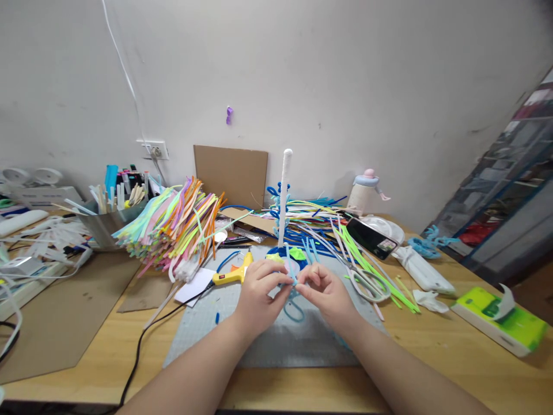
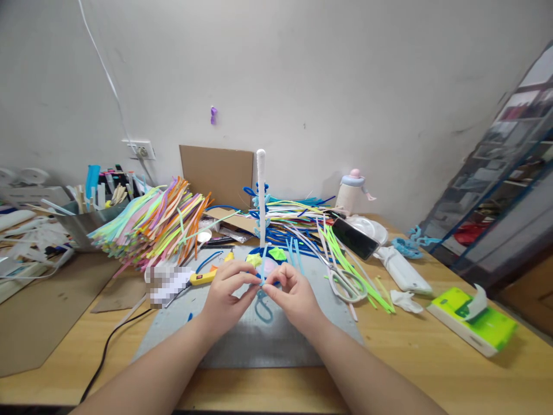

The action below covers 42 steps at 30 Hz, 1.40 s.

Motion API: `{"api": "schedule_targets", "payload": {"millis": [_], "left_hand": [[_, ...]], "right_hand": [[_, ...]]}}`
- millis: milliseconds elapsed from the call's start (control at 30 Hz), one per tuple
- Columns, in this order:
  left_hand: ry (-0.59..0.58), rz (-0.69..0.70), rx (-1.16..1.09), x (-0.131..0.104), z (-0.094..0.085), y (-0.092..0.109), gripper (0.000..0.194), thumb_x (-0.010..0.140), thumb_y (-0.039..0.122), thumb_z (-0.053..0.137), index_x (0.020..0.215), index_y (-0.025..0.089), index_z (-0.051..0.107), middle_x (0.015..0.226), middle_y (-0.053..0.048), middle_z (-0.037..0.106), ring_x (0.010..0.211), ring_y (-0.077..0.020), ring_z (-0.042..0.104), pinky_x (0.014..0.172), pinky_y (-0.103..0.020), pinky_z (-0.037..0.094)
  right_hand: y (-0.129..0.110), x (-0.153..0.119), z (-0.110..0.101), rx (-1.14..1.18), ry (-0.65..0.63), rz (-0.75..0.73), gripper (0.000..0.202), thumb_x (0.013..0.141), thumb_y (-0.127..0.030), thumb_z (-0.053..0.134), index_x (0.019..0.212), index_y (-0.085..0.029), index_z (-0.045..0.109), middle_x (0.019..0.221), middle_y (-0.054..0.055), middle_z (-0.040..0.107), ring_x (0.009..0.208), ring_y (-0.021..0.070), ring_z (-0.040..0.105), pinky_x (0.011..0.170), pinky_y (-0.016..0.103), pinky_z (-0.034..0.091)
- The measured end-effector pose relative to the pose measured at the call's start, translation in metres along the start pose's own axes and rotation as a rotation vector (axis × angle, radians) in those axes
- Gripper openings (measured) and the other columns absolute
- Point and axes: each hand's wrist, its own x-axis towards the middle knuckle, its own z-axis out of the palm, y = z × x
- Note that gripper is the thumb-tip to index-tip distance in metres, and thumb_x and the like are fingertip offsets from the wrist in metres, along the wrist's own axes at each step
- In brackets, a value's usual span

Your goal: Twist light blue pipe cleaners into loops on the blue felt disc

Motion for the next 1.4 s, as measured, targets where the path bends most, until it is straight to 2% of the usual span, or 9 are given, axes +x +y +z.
{"api": "schedule_targets", "payload": {"millis": [133,333,567,700,867,1133,1400], "left_hand": [[0.008,0.021,0.010,0.001,-0.002,0.004,0.013,0.075,0.018,0.055,0.085,0.023,0.062,0.090,-0.004,0.062,0.089,-0.0179,0.055,0.082,-0.035,0.040],[0.002,0.069,0.025,0.001,-0.009,0.012,0.011,0.076,0.019,0.054,0.082,0.023,0.061,0.091,-0.004,0.062,0.089,-0.0176,0.055,0.081,-0.034,0.040],[0.020,0.128,0.013,0.001,-0.014,0.019,0.011,0.075,0.016,0.055,0.082,0.023,0.061,0.087,-0.003,0.063,0.086,-0.0163,0.055,0.080,-0.033,0.040],[0.035,0.121,-0.016,0.001,-0.012,0.019,0.016,0.073,0.011,0.057,0.083,0.023,0.060,0.084,-0.001,0.062,0.083,-0.0151,0.055,0.078,-0.032,0.040],[0.024,0.071,-0.076,0.002,-0.011,0.018,0.013,0.073,0.012,0.058,0.081,0.022,0.060,0.081,-0.002,0.062,0.080,-0.0151,0.055,0.076,-0.033,0.040],[-0.065,-0.126,-0.253,0.004,-0.011,0.019,0.008,0.075,0.018,0.058,0.081,0.020,0.062,0.087,-0.005,0.059,0.089,-0.0178,0.054,0.082,-0.033,0.042],[-0.108,-0.238,-0.343,0.002,-0.005,0.017,0.011,0.076,0.022,0.057,0.083,0.019,0.065,0.091,-0.006,0.059,0.091,-0.0179,0.054,0.084,-0.033,0.041]], "right_hand": [[-0.005,-0.002,0.000,-0.020,-0.008,-0.028,0.035,0.068,-0.024,0.066,0.060,-0.022,0.033,0.067,-0.002,0.055,0.068,0.0158,0.049,0.067,0.029,0.038],[-0.018,-0.010,0.000,-0.114,-0.049,-0.157,0.032,0.073,-0.019,0.061,0.059,-0.023,0.033,0.068,0.000,0.055,0.072,0.0184,0.051,0.070,0.034,0.039],[-0.027,-0.017,0.000,-0.208,-0.102,-0.310,0.031,0.071,-0.010,0.059,0.059,-0.023,0.034,0.071,0.002,0.058,0.070,0.0199,0.052,0.068,0.039,0.041],[-0.025,-0.017,0.001,-0.269,-0.070,-0.383,0.032,0.070,-0.004,0.058,0.060,-0.023,0.035,0.072,0.001,0.058,0.072,0.0195,0.052,0.068,0.038,0.041],[-0.022,-0.016,0.003,-0.320,0.006,-0.442,0.033,0.068,-0.002,0.059,0.056,-0.023,0.037,0.071,0.001,0.059,0.070,0.0191,0.052,0.067,0.038,0.040],[-0.023,-0.015,0.003,-0.362,0.028,-0.555,0.032,0.066,0.001,0.059,0.054,-0.023,0.043,0.069,0.000,0.063,0.065,0.0189,0.054,0.068,0.039,0.040],[-0.020,-0.011,0.000,-0.330,0.033,-0.555,0.030,0.068,-0.003,0.060,0.054,-0.021,0.041,0.068,0.001,0.062,0.067,0.0179,0.055,0.064,0.036,0.043]]}}
